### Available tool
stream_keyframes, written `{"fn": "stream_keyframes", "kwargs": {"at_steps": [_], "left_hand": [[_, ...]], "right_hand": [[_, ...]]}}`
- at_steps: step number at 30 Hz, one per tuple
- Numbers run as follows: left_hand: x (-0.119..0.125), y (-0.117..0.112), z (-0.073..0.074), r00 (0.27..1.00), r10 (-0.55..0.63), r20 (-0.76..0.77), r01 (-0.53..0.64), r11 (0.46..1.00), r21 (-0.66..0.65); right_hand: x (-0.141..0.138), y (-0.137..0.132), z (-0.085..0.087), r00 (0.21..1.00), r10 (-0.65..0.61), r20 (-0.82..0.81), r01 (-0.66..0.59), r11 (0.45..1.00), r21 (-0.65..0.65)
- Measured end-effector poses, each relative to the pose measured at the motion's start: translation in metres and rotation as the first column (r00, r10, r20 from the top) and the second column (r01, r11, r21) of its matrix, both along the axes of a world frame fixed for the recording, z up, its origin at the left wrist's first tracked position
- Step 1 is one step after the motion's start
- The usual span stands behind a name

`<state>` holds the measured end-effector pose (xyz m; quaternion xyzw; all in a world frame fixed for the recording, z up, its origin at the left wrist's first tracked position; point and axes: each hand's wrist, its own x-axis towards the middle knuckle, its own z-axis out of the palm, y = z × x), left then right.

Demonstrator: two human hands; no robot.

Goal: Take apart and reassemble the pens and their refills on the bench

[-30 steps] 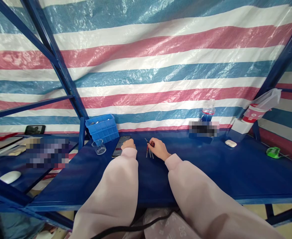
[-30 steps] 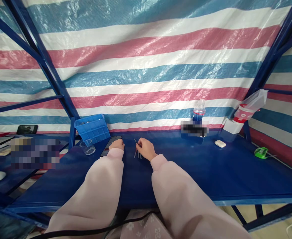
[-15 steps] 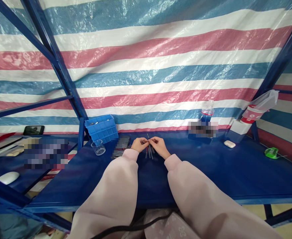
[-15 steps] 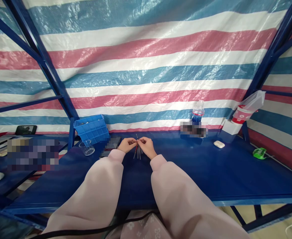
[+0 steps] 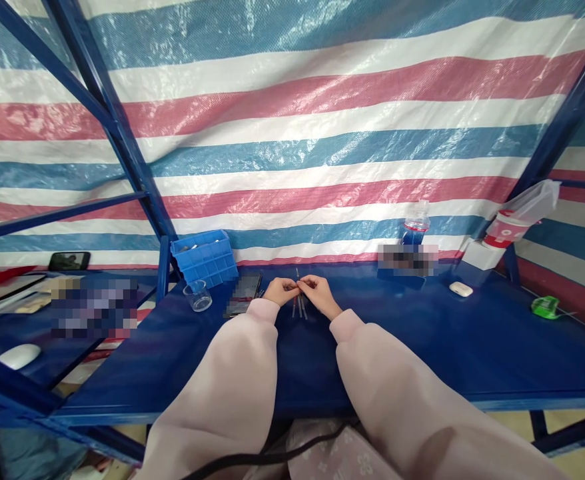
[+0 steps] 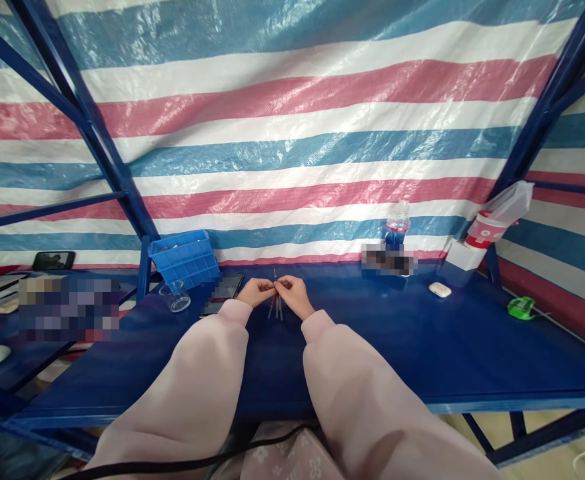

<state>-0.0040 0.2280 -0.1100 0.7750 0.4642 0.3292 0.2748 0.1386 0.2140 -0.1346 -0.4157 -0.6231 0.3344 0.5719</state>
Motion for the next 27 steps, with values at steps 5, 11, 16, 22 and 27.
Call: {"fn": "stream_keyframes", "kwargs": {"at_steps": [5,11,16,22,27], "left_hand": [[-0.001,0.0,0.0,0.998,0.052,-0.038,-0.052,0.999,0.001],[-0.001,-0.004,0.007,0.959,0.198,-0.201,-0.204,0.979,-0.012],[-0.001,-0.009,0.013,0.925,0.251,-0.286,-0.264,0.964,-0.007],[0.0,-0.014,0.018,0.87,0.321,-0.374,-0.349,0.937,-0.008],[0.001,-0.015,0.019,0.809,0.35,-0.473,-0.397,0.918,-0.001]], "right_hand": [[0.001,-0.004,0.0,0.985,-0.074,0.153,0.074,0.997,0.006],[0.002,-0.014,0.002,0.855,-0.232,0.464,0.243,0.969,0.037],[0.002,-0.017,0.005,0.801,-0.249,0.544,0.262,0.963,0.054],[0.003,-0.017,0.005,0.78,-0.214,0.588,0.253,0.967,0.017],[0.003,-0.017,0.004,0.754,-0.183,0.631,0.244,0.97,-0.01]]}}
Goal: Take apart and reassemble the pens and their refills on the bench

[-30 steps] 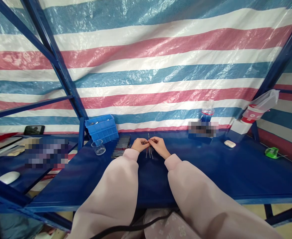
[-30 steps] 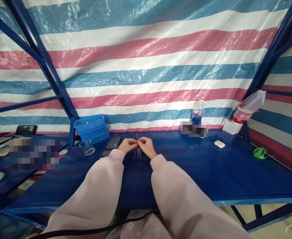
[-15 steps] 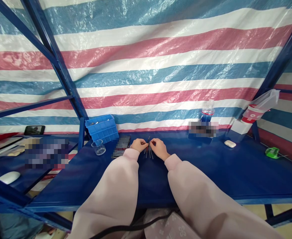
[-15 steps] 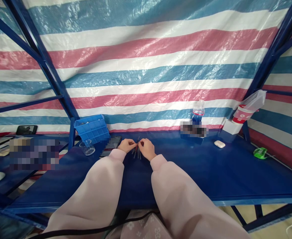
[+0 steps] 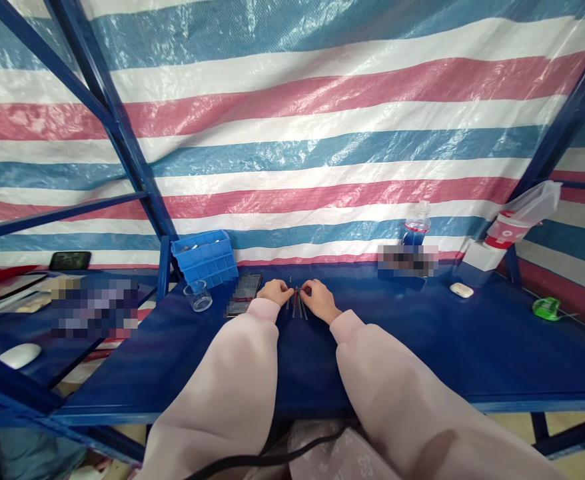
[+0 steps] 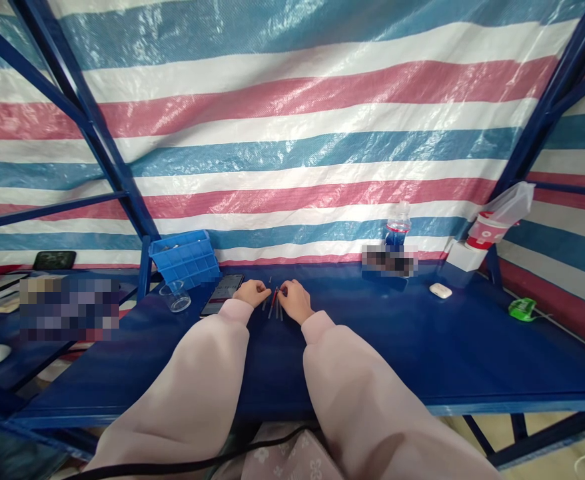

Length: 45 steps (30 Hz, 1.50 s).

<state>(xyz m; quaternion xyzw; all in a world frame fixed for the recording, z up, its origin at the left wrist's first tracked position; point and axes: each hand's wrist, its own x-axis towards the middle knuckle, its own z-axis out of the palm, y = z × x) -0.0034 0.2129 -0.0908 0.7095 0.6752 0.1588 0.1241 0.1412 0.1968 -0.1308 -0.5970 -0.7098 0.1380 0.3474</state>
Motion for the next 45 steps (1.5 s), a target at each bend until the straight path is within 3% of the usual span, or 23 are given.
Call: {"fn": "stream_keyframes", "kwargs": {"at_steps": [13,34,45], "left_hand": [[0.0012,0.0005,-0.0036,0.997,-0.024,-0.075,0.018,0.996,-0.085],[0.0006,0.0011,-0.0055,0.997,-0.035,-0.074,0.03,0.997,-0.072],[-0.0005,0.0033,-0.0072,0.996,-0.051,-0.075,0.046,0.997,-0.07]], "right_hand": [[-0.0011,-0.0004,-0.0007,0.998,0.02,0.058,-0.017,0.999,-0.042],[0.0012,0.0038,-0.0076,0.997,0.032,0.069,-0.03,0.999,-0.027],[0.0042,0.0012,-0.0007,0.989,-0.06,0.132,0.071,0.994,-0.078]]}}
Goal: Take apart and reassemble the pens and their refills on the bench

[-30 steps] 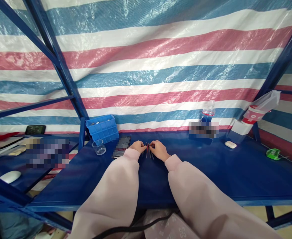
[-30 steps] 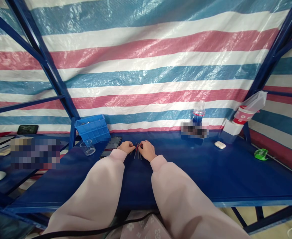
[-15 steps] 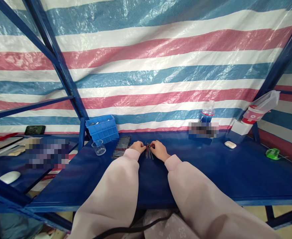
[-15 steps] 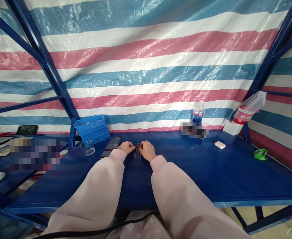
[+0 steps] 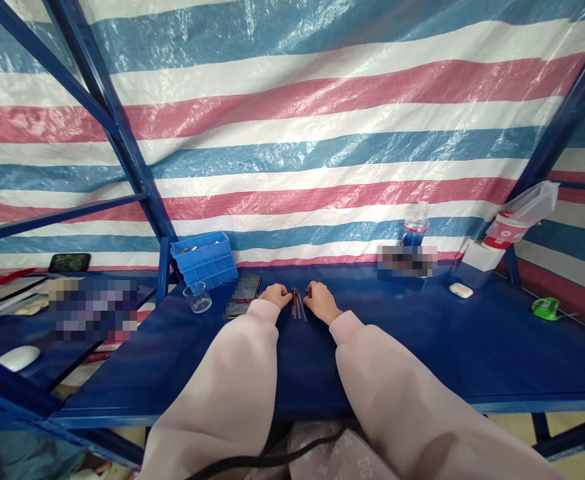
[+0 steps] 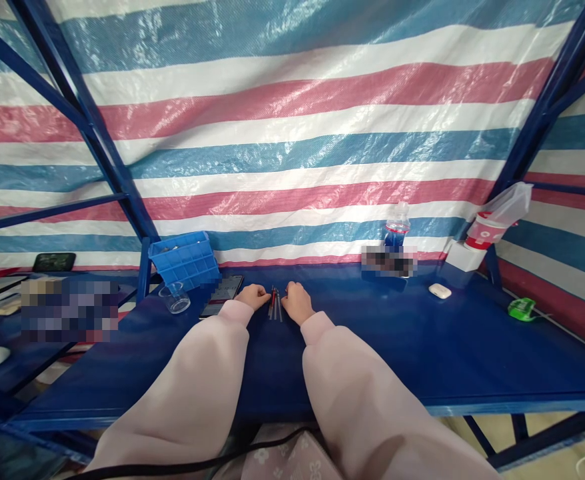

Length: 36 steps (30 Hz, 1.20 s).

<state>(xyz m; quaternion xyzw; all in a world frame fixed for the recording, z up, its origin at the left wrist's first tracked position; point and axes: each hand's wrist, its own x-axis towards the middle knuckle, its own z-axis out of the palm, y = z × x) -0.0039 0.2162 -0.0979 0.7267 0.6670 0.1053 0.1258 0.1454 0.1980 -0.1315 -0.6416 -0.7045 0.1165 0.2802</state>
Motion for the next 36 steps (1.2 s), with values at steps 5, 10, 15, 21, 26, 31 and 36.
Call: {"fn": "stream_keyframes", "kwargs": {"at_steps": [5,10,15,21,26,31,36], "left_hand": [[-0.0013,0.002,-0.0022,1.0,-0.009,0.011,0.009,1.0,0.0],[-0.0017,0.0026,-0.0028,1.0,-0.012,0.016,0.012,1.0,0.0],[-0.001,0.0023,-0.0031,1.0,-0.01,0.027,0.01,1.0,0.0],[-0.0023,0.0052,-0.0069,0.999,-0.024,0.031,0.024,1.0,0.006],[-0.0031,0.0061,-0.008,0.999,-0.024,0.037,0.024,1.0,0.011],[-0.0023,0.0047,-0.0063,0.999,-0.027,0.034,0.026,1.0,0.007],[-0.0018,0.0034,-0.0048,0.999,-0.025,0.03,0.025,1.0,0.007]], "right_hand": [[-0.0001,-0.0019,0.0031,1.0,-0.021,-0.008,0.021,1.0,-0.015],[-0.0001,-0.0019,0.0028,0.999,-0.024,-0.022,0.024,1.0,-0.012],[-0.0001,-0.0021,0.0028,0.999,-0.028,-0.029,0.027,1.0,-0.015],[-0.0004,-0.0027,0.0039,0.999,-0.03,0.018,0.031,0.999,-0.034],[0.0008,-0.0016,0.003,0.995,-0.043,0.087,0.045,0.999,-0.025],[0.0019,-0.0009,0.0024,0.995,-0.05,0.088,0.053,0.998,-0.034],[0.0018,-0.0011,0.0027,0.994,-0.057,0.092,0.061,0.997,-0.039]]}}
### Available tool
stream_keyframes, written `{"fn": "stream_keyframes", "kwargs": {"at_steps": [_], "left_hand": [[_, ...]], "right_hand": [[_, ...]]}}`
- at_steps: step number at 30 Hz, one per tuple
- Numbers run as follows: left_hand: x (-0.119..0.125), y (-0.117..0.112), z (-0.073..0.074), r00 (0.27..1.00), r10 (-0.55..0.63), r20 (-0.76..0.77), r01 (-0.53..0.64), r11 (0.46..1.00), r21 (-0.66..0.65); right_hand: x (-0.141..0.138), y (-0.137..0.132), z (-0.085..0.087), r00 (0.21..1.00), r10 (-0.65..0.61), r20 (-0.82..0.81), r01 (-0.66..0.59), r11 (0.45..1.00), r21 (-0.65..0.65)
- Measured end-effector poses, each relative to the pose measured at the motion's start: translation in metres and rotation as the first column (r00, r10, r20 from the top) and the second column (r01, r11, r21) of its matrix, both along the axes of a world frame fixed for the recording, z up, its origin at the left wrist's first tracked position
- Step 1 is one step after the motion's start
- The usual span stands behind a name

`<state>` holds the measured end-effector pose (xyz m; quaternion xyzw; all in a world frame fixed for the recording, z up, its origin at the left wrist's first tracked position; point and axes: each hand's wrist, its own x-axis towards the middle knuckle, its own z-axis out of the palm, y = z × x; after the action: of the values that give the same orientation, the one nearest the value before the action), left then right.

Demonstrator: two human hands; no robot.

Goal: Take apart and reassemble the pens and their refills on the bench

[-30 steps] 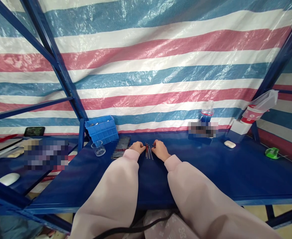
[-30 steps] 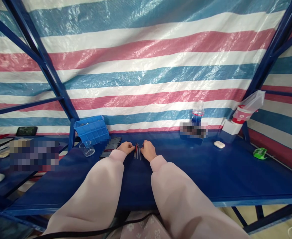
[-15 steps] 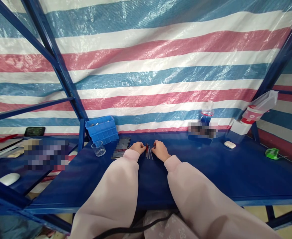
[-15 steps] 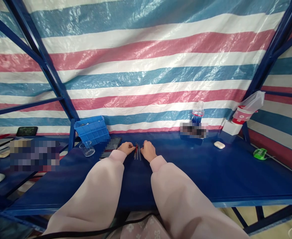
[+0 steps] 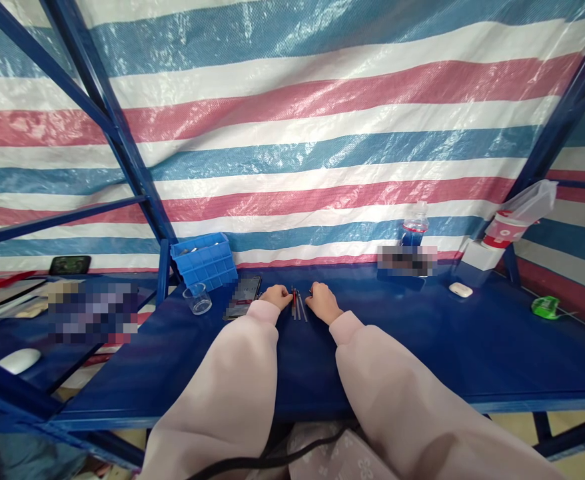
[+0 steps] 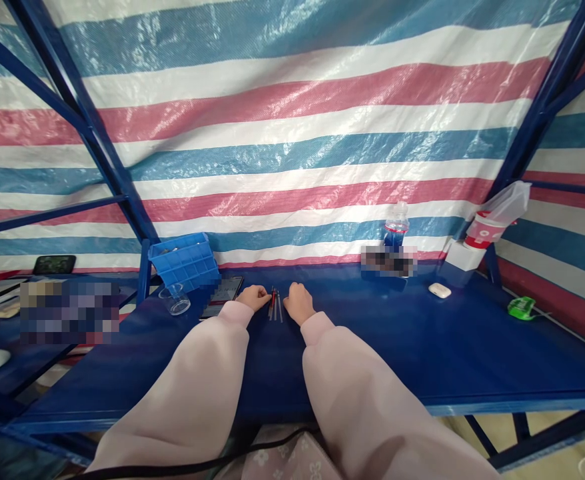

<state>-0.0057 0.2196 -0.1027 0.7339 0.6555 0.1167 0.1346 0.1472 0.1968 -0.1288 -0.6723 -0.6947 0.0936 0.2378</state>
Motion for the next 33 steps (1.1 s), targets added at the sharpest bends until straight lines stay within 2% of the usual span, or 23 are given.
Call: {"fn": "stream_keyframes", "kwargs": {"at_steps": [15,33], "left_hand": [[-0.0011,0.0033,-0.0047,1.0,-0.01,-0.003,0.01,1.0,0.01],[0.0008,-0.0004,-0.0009,0.999,-0.019,-0.028,0.02,1.0,0.015]], "right_hand": [[-0.0003,-0.0005,0.0022,0.999,-0.025,-0.048,0.025,1.0,-0.008],[-0.0029,0.0034,-0.0041,0.999,-0.017,-0.047,0.019,0.999,0.041]]}}
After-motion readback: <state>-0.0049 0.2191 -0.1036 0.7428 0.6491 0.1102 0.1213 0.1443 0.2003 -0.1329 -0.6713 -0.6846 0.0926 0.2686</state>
